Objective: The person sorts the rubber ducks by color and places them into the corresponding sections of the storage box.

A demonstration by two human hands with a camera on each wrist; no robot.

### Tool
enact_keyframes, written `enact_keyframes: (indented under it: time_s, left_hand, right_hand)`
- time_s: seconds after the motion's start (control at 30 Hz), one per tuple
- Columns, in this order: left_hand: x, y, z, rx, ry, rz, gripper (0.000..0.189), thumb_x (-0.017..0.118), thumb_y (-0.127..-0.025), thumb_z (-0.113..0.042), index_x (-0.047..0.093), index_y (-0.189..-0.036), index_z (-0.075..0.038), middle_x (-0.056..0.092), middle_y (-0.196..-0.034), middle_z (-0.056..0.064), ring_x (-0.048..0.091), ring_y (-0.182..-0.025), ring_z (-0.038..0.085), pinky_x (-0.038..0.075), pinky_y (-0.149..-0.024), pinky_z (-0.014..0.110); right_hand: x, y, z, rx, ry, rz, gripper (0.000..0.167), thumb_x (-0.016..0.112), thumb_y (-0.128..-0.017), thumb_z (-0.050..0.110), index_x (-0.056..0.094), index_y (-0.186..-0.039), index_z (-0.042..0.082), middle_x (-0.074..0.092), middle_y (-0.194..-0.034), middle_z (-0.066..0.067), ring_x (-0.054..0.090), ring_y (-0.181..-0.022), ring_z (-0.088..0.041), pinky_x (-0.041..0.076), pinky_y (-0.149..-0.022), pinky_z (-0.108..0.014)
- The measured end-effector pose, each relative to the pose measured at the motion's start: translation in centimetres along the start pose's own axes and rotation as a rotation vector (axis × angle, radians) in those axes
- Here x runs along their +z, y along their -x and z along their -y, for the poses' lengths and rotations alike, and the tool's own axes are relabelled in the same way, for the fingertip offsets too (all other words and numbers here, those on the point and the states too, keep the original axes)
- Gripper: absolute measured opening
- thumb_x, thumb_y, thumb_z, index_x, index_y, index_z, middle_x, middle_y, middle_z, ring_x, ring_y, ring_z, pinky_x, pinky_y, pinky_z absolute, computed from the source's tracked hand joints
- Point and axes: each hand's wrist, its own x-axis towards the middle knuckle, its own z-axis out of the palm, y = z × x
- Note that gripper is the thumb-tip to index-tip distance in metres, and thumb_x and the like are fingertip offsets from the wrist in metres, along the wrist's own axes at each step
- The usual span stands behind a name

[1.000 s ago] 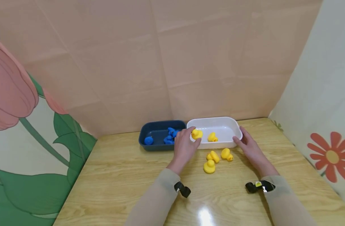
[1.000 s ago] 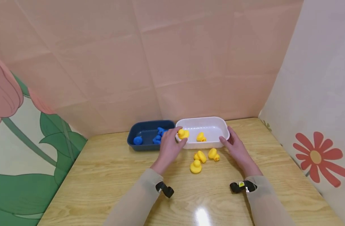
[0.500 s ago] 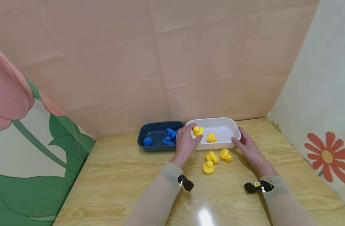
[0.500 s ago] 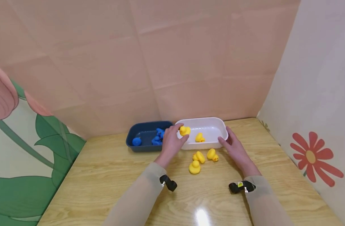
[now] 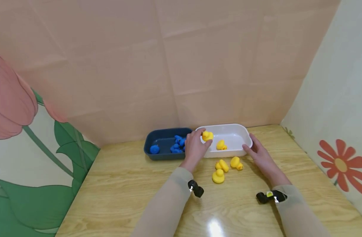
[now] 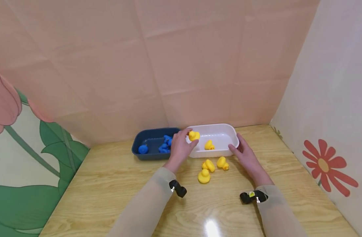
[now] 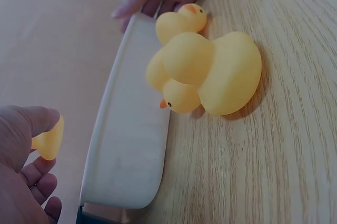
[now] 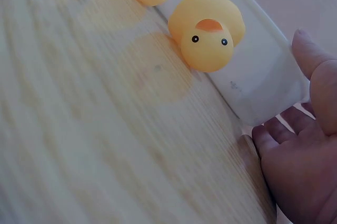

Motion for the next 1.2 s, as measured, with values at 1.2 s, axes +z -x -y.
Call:
enact_keyframes:
  time_s: [1.2]
  left_hand:
    - [-1.3,3.6,0.8,0.006,0.125,-0.005,0.065,0.087,-0.099,-0.037,0.062,-0.157,-0.021,0.060,-0.158,0.002,0.052,-0.144,0.030,0.039,-0.123,0.051]
  right_hand:
    - [0.3,-0.6,0.5,-0.012,-0.018,0.012,0.102,0.055,-0.109,0.068,-0.006,-0.178,0.025,0.000,-0.184,-0.014,0.009,-0.167,-0.046,0.016,-0.130,-0.067]
